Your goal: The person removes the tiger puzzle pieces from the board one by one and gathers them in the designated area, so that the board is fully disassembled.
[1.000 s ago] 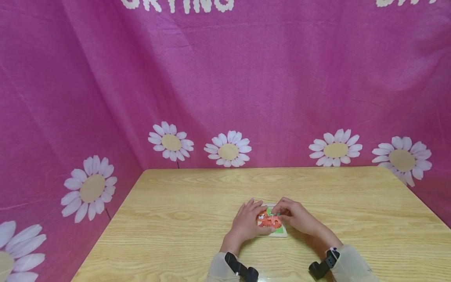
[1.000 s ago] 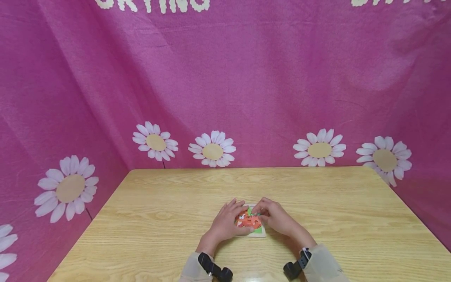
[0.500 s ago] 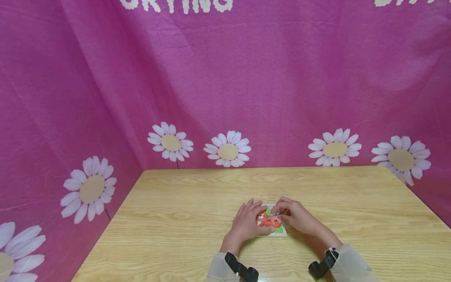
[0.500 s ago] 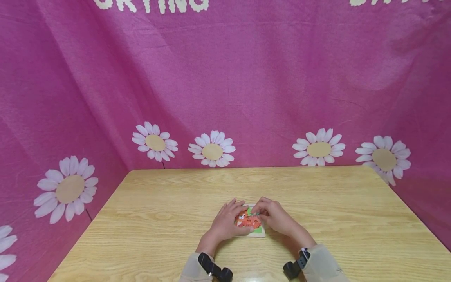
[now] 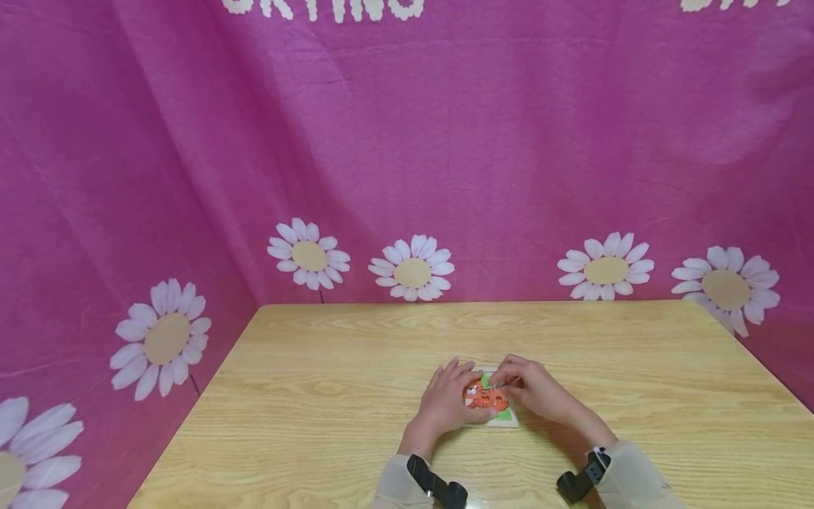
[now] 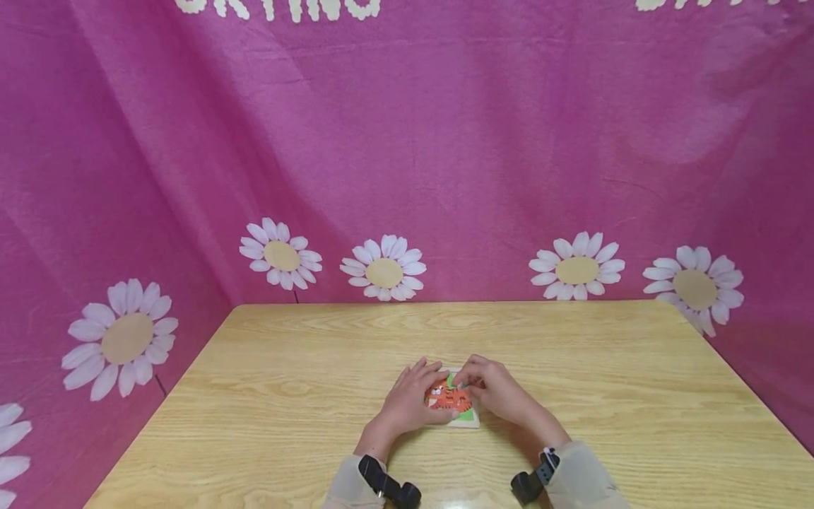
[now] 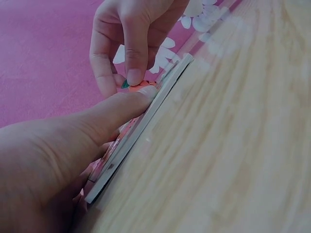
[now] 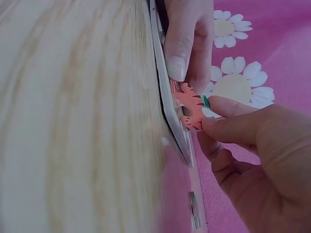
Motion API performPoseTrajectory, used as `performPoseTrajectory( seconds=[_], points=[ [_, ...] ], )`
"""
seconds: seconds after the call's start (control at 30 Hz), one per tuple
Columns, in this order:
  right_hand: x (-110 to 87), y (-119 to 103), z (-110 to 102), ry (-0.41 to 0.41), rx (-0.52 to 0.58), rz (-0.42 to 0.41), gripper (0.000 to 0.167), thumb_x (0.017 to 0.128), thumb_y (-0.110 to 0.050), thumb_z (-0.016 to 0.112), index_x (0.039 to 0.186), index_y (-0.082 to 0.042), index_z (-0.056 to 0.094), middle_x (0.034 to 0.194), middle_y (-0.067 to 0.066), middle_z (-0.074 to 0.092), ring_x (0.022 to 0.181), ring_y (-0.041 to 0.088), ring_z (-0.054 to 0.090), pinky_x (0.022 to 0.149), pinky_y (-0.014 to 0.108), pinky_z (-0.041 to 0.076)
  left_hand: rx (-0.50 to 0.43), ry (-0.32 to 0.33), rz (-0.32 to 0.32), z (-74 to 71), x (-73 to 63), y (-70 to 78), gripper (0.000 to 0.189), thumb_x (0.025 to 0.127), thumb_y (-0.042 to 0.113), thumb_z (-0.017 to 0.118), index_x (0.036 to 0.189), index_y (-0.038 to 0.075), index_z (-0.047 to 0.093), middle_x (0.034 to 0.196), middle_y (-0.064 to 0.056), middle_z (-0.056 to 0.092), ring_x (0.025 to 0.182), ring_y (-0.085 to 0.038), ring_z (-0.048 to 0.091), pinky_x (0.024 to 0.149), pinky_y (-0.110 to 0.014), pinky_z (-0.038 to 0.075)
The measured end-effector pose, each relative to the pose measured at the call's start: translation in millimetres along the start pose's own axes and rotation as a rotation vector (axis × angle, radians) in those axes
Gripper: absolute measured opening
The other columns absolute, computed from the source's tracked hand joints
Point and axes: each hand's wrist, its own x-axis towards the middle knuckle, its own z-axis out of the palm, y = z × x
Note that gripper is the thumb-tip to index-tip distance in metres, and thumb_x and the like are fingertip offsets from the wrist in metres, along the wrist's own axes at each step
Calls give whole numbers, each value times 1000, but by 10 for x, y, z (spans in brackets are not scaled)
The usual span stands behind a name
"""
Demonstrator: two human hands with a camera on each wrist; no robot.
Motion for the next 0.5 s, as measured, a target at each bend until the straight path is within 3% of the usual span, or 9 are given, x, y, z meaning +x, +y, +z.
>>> performPoseTrajectory(
  seconds=[0.4, 0.5],
  points=[
    [-57, 61, -42, 47, 10, 67, 25, 87, 11, 62, 98, -9, 72, 96, 4, 63, 85, 3, 56, 71, 17, 52, -8, -5, 8, 6, -4, -12, 73, 79, 49, 75, 143, 22, 51, 155, 2, 42, 151, -23, 24, 126, -45, 18],
    [-74, 74, -60, 63, 3, 51, 25, 86, 11, 63, 98, -9, 72, 96, 4, 64, 85, 5, 58, 72, 18, 53, -6, -4, 10, 4, 0, -12, 73, 79, 50, 75, 143, 22, 51, 155, 2, 42, 151, -23, 24, 126, -46, 18]
  ],
)
